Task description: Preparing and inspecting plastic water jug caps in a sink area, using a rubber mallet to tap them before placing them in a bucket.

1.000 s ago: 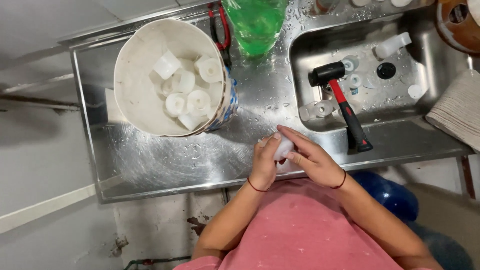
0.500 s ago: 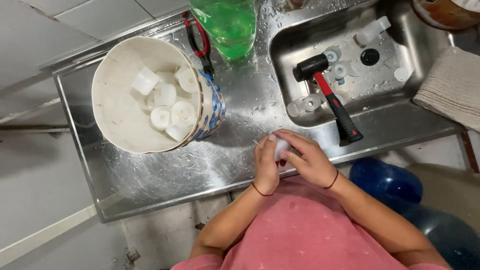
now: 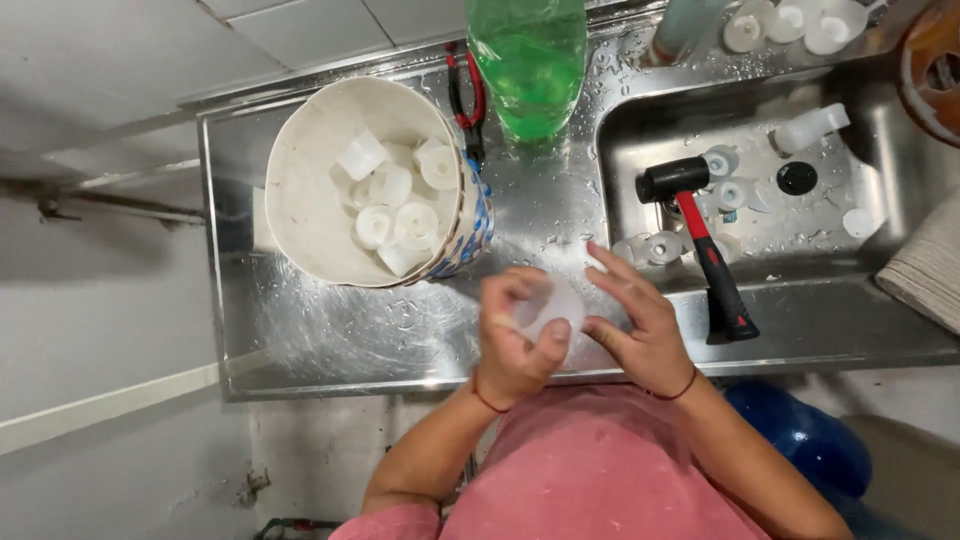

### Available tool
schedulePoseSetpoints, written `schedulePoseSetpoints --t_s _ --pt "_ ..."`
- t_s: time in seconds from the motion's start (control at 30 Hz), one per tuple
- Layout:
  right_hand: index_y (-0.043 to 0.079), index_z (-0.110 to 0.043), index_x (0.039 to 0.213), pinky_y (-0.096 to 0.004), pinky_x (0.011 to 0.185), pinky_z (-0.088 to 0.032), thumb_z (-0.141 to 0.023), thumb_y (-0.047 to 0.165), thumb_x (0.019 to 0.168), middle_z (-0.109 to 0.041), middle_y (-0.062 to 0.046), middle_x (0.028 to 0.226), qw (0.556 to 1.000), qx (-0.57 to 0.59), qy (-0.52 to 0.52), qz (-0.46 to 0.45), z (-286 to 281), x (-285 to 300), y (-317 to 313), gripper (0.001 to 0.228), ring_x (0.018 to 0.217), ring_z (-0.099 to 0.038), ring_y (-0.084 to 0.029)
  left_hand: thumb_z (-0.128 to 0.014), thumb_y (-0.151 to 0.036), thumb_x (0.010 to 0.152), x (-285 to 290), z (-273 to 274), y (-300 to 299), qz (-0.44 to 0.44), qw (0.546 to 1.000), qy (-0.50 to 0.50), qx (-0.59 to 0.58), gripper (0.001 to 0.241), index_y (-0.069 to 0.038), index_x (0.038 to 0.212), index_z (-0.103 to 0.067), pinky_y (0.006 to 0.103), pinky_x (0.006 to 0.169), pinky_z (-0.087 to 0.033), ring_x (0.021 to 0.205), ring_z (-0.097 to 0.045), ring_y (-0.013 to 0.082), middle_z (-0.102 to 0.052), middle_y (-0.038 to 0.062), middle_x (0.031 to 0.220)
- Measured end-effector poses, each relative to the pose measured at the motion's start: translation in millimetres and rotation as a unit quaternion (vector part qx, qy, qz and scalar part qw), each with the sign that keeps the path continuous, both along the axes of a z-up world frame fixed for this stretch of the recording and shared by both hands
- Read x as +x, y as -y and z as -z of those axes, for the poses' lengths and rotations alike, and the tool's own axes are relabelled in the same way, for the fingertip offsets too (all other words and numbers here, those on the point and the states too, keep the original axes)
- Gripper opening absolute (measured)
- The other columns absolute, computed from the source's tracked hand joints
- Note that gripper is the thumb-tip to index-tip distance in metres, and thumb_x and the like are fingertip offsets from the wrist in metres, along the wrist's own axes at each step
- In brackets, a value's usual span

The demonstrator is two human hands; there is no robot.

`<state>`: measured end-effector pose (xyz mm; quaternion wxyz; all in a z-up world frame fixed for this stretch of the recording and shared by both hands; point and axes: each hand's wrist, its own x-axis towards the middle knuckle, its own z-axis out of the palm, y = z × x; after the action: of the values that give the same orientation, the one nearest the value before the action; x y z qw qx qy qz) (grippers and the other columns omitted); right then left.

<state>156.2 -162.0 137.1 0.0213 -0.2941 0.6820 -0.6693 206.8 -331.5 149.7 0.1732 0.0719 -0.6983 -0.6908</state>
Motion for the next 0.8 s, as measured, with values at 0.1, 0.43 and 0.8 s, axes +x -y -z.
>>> schedulePoseSetpoints --t_s 0.1,0.43,0.8 --pt "-0.010 -0.054 0.130 -0.055 0.103 -0.047 -0.072 -0.006 0.081 -0.054 -0.029 0.141 0.999 0.002 0.054 -0.001 8 -10 -33 0.052 0.131 -0.052 -0.043 -0.084 -0.039 0.074 -11 -27 57 -0.126 0.960 -0.165 -0.188 0.060 -0.012 0.099 -0.036 0.0373 0.081 -0.047 0.096 -0.058 0.0282 -0.061 0.019 0.106" --pt "0.002 -0.074 0.114 -0.047 0.090 -0.055 -0.069 0.007 0.094 -0.074 -0.017 0.107 0.900 0.261 0.245 0.247 79 28 -206 0.021 0.104 -0.069 -0.033 -0.063 -0.040 0.094 -71 -33 24 -0.141 0.915 -0.172 -0.338 0.052 0.006 0.111 -0.047 0.0398 0.088 -0.044 0.097 -0.055 0.0367 -0.057 0.024 0.106" --pt "0.003 -0.074 0.107 -0.029 0.095 -0.050 -0.065 0.012 0.092 -0.075 -0.008 0.108 0.888 0.285 0.238 0.271 64 -4 -324 0.020 0.102 -0.069 -0.018 -0.059 -0.041 0.091 -248 267 -240 0.321 0.700 0.244 -0.590 0.028 -0.017 0.100 -0.072 0.0478 0.070 -0.051 0.086 -0.070 0.0327 -0.073 0.008 0.094"
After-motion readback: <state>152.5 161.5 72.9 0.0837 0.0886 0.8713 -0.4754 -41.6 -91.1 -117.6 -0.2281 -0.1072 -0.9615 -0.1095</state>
